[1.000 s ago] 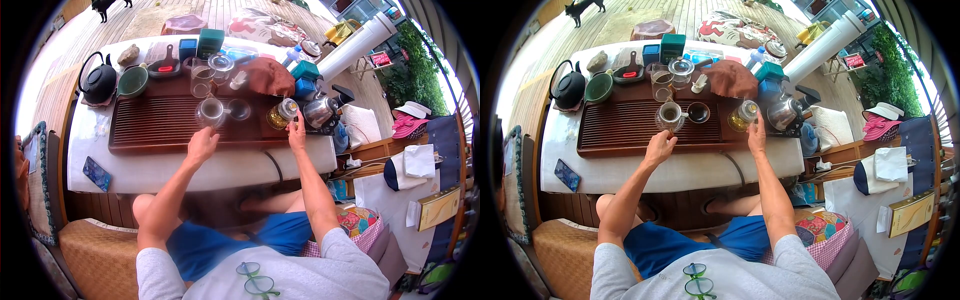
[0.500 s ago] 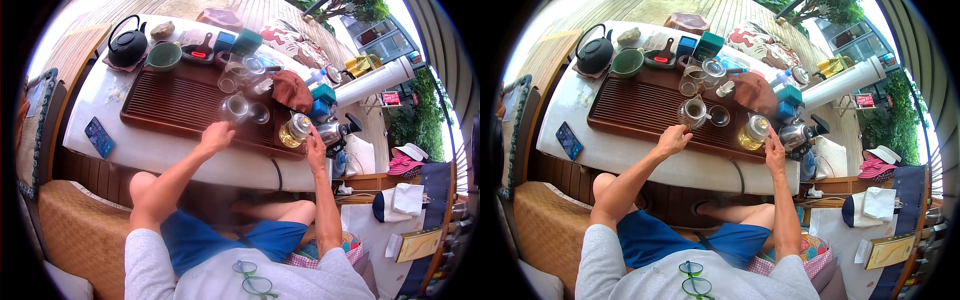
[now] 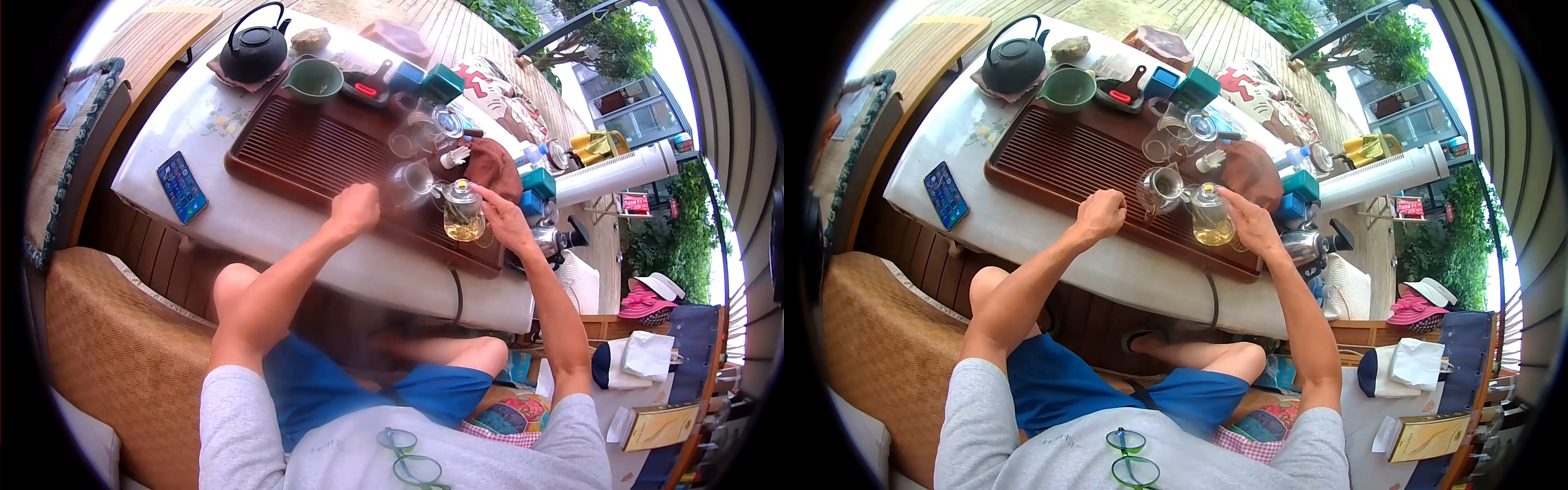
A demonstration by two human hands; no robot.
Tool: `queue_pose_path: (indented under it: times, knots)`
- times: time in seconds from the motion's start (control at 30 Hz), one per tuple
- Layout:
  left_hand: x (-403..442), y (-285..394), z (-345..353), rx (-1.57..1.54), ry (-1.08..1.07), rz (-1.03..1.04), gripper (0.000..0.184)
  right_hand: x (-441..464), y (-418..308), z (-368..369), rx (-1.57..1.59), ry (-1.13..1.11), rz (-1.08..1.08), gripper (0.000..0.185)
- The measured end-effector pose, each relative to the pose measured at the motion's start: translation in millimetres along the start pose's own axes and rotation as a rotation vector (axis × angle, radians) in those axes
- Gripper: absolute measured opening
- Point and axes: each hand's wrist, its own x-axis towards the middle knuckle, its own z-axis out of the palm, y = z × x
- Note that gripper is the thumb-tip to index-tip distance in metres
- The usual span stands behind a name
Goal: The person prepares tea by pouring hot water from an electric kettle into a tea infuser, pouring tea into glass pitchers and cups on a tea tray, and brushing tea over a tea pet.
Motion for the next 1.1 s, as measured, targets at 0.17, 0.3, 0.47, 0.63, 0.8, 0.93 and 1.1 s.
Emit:
queue_pose_path:
  times: [0.17,0.3,0.47,0.63,0.8,0.93,1.1]
  knots:
    - [-3,-8,-8,0.033,0.011,-0.02,0.016,13,-8,-7,-0.062,-0.056,0.048,0.037]
    - [-4,-9,-12,0.028,0.032,-0.017,0.015,24,-13,-15,-0.094,-0.081,0.036,0.036]
    - [-5,-8,-11,0.028,0.064,0.004,0.014,35,-43,-27,-0.227,-0.164,0.069,0.035]
    - [-4,-8,-12,0.034,0.077,0.021,0.014,47,-48,-33,-0.296,-0.184,0.025,0.035]
    - [-4,-8,-19,0.024,0.096,0.01,0.014,49,-45,-33,-0.269,-0.173,0.052,0.035]
    - [-4,-9,-24,0.033,0.113,0.007,0.015,44,-37,-28,-0.241,-0.154,0.074,0.036]
    - [-3,-8,-22,0.033,0.113,0.006,0.016,38,-30,-24,-0.097,-0.175,0.229,0.036]
